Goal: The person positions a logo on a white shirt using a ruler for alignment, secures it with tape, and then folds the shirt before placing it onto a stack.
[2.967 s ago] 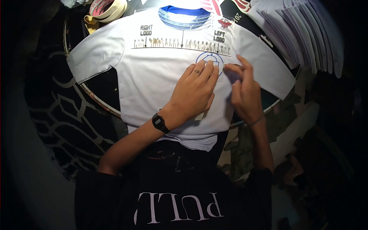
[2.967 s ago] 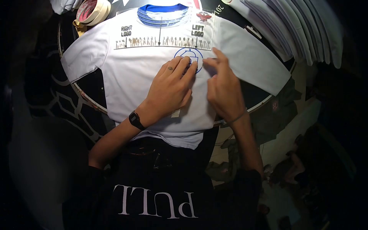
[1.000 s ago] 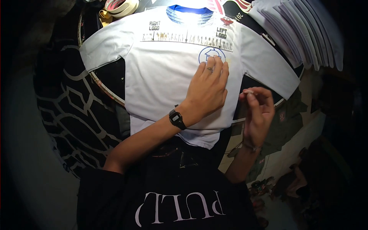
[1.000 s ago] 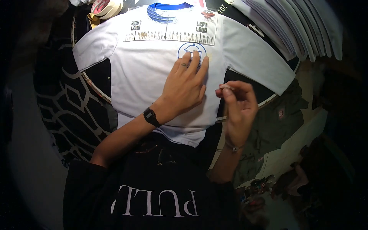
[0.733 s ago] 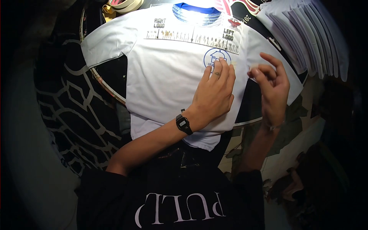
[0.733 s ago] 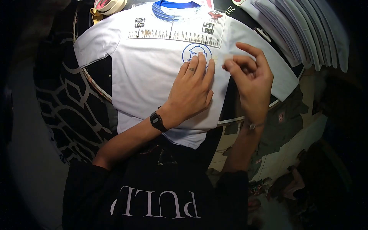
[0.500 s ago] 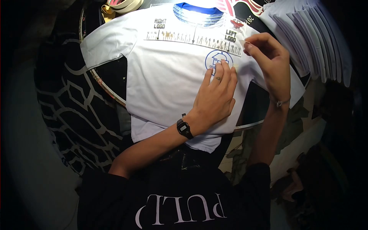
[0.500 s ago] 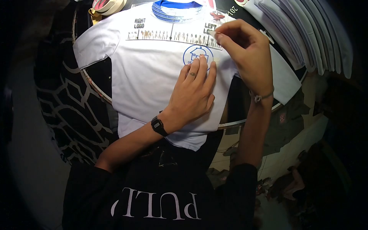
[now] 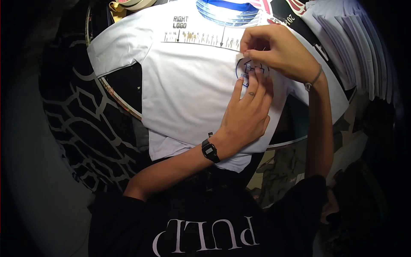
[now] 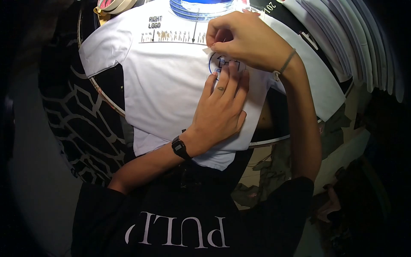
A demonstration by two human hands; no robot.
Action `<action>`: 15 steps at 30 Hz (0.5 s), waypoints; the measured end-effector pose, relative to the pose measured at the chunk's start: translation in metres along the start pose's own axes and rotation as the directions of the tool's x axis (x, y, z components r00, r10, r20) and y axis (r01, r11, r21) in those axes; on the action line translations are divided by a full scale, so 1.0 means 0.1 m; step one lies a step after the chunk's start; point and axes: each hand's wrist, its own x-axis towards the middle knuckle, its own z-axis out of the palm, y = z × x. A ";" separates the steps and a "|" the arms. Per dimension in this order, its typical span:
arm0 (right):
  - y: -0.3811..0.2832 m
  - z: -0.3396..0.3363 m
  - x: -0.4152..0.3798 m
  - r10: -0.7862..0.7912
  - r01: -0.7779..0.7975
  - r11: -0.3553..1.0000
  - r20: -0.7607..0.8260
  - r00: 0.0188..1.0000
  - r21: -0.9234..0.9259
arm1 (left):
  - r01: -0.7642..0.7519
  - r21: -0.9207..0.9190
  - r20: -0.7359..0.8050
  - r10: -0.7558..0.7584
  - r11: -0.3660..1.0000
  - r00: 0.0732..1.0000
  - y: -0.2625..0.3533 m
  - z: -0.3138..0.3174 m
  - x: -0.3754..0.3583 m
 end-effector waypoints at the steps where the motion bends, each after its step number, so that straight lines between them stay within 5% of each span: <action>1: -0.02 0.02 0.04 -0.010 0.013 0.999 0.053 0.999 -0.053 | 0.002 0.002 0.004 -0.002 1.000 1.000 0.00 0.00 0.00; 7: -0.06 0.05 0.25 -0.022 0.067 0.985 0.265 0.964 -0.161 | 0.005 -0.021 0.020 -0.005 1.000 1.000 0.00 0.01 0.00; 15: -0.06 0.11 0.31 0.011 0.044 0.980 0.278 0.960 -0.191 | 0.021 -0.018 0.008 -0.021 1.000 1.000 0.01 0.00 -0.01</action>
